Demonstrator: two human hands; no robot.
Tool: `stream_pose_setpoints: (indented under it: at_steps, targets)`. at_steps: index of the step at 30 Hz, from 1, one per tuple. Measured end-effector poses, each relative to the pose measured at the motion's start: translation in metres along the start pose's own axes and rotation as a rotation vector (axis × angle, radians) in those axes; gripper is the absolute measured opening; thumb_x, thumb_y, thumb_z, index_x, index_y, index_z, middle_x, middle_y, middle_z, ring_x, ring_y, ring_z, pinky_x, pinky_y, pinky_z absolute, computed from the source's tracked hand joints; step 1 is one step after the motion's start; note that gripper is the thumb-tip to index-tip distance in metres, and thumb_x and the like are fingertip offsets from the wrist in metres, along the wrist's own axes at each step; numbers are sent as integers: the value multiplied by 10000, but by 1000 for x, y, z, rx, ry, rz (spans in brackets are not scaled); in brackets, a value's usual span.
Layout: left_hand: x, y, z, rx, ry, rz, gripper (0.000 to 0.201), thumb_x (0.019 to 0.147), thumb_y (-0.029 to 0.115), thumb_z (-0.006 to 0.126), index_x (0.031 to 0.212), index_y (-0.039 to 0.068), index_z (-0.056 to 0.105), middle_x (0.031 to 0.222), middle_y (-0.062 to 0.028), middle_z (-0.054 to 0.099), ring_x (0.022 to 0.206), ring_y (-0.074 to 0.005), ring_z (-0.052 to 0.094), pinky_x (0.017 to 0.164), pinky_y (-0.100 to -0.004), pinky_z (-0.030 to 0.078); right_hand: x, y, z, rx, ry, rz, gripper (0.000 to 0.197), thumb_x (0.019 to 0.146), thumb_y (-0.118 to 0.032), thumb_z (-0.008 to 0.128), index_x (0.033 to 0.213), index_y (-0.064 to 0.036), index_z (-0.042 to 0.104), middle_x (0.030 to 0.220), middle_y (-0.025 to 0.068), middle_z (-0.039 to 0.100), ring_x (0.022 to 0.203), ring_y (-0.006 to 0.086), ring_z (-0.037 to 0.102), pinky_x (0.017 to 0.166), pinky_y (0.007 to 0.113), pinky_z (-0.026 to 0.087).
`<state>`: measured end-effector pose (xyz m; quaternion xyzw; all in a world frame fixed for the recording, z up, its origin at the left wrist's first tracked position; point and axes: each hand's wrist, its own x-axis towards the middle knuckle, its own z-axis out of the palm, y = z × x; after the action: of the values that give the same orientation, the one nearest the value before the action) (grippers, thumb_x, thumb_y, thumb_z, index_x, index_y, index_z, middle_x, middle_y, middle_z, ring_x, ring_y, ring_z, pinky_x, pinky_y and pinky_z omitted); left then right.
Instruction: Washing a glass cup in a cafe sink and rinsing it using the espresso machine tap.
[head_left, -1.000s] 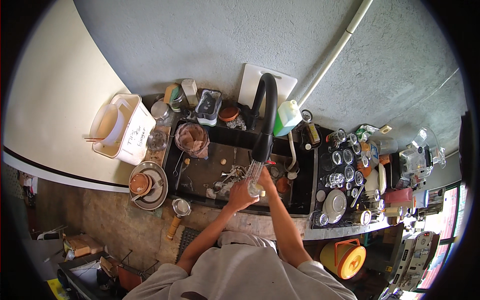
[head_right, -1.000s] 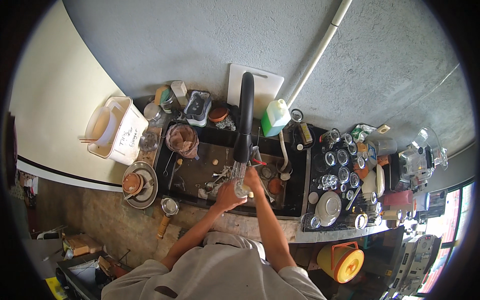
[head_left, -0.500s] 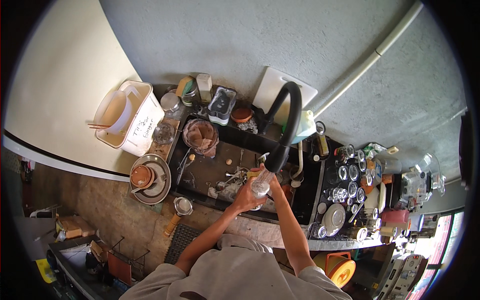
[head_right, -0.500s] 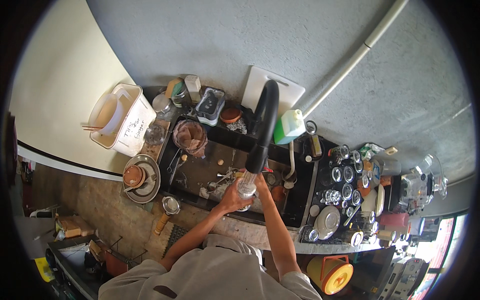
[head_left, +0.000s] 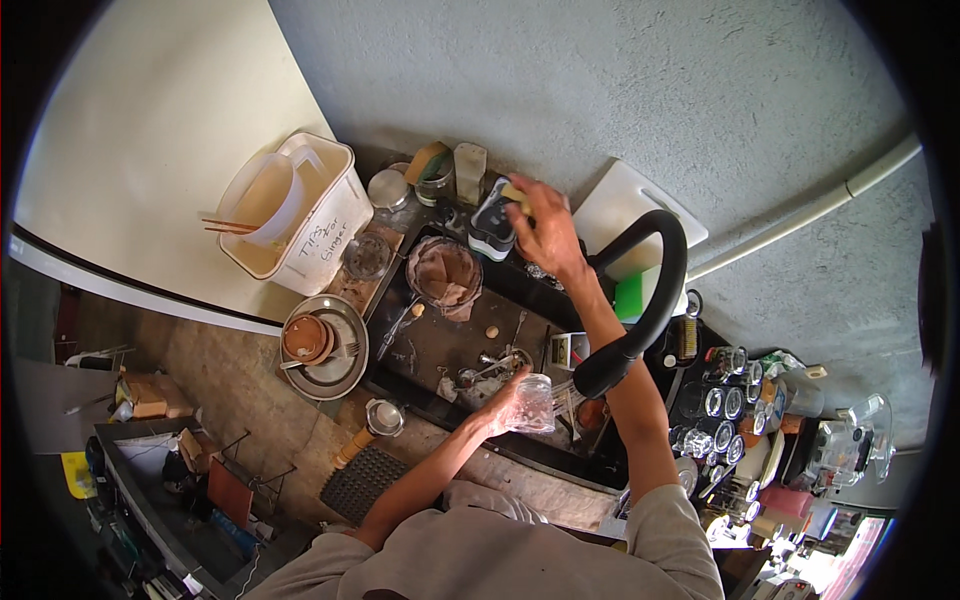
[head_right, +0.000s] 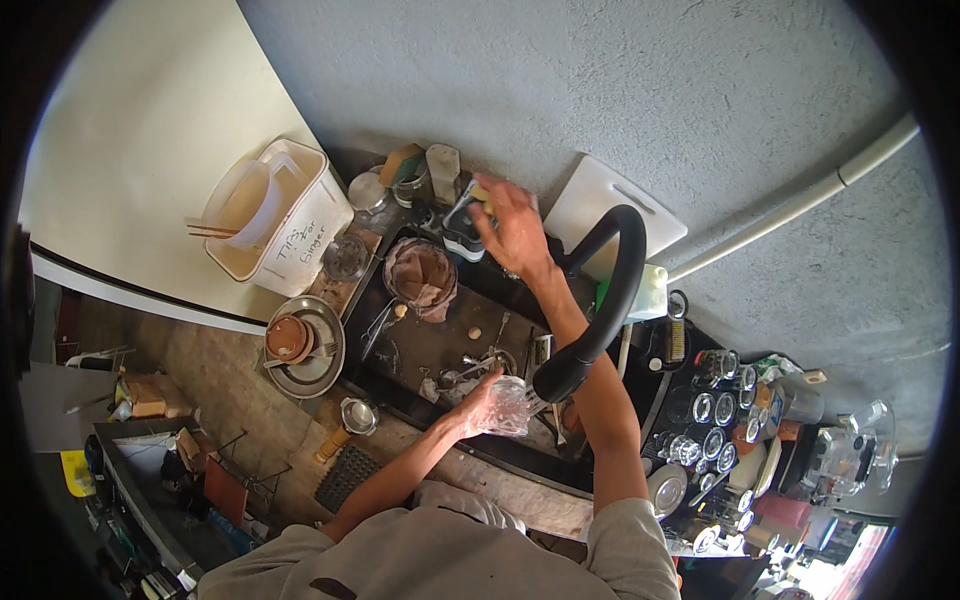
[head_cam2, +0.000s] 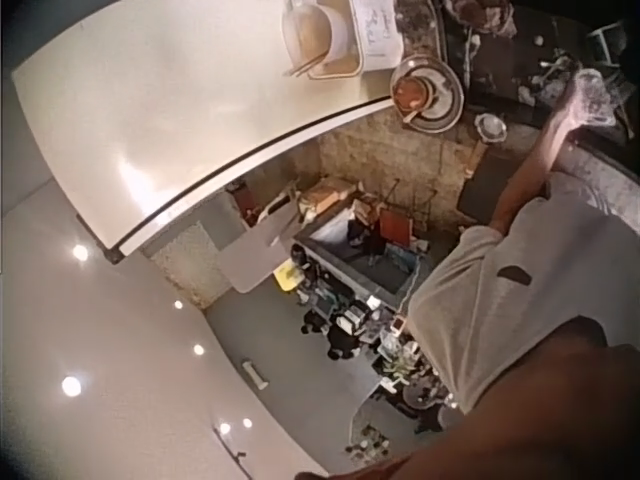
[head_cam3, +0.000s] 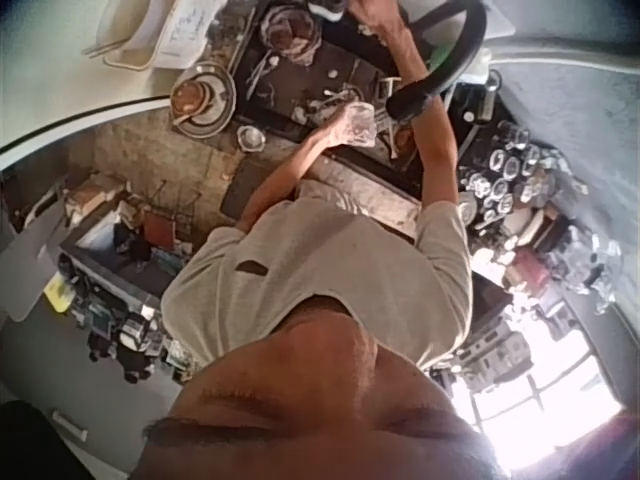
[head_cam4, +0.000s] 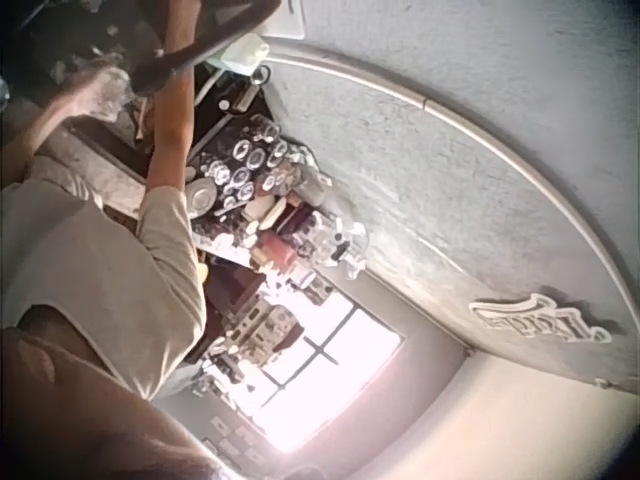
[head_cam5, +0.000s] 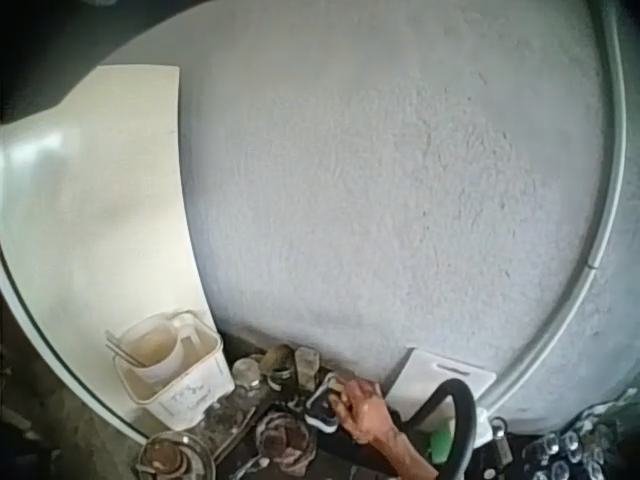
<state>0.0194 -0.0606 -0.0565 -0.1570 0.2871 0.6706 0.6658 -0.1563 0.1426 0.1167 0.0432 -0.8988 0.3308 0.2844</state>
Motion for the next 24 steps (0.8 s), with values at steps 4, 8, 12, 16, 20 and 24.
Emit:
stream_pose_setpoints:
  at_steps: [4, 8, 12, 16, 20, 24]
  targets:
    - [5, 5, 2, 157, 9, -45, 672, 941, 630, 593, 1306, 65, 582, 1118, -136, 708, 990, -296, 710, 884, -493, 590, -13, -6, 7, -12, -14, 14, 468, 1009, -337, 593, 1357, -25, 561, 1263, 235, 635, 1247, 421, 561, 1142, 581, 329]
    - [20, -4, -2, 192, -72, -5, 514, 992, 491, 587, 1293, 75, 593, 1133, -110, 710, 963, -272, 719, 836, -477, 602, -103, -32, -15, 284, 340, 373, 337, 1054, -240, 569, 1233, 36, 642, 1083, 155, 725, 927, 182, 687, 846, 339, 544]
    - [2, 18, 15, 140, -199, 53, 535, 993, 532, 576, 1290, 88, 603, 1151, -86, 707, 969, -244, 721, 801, -463, 612, -259, -38, 6, 436, 160, 793, 373, 1039, -318, 612, 1227, -3, 681, 1116, 45, 700, 990, 115, 612, 887, 298, 496]
    - [-5, 32, 12, 131, -153, -63, 586, 954, 603, 604, 1196, 73, 661, 1061, -98, 731, 896, -247, 733, 804, -463, 621, -322, -38, 19, 1076, 260, 1286, 379, 987, -319, 670, 1201, -6, 680, 1111, 79, 721, 957, 172, 694, 835, 331, 571]
    - [-35, 38, 33, 175, -74, -140, 576, 938, 613, 618, 1112, 69, 695, 965, -127, 743, 853, -271, 738, 793, -475, 623, -313, -62, 28, 1263, 443, 1290, 294, 1000, -272, 580, 1124, -32, 695, 964, 74, 726, 801, 171, 701, 721, 325, 577]
    - [-66, 26, 37, 323, 114, 149, 518, 924, 541, 681, 1151, 79, 623, 1014, -85, 695, 910, -230, 712, 726, -419, 628, -319, -50, 50, 1214, 718, 1184, 288, 1006, -276, 574, 1070, -20, 691, 859, 57, 698, 718, 151, 668, 659, 297, 544]
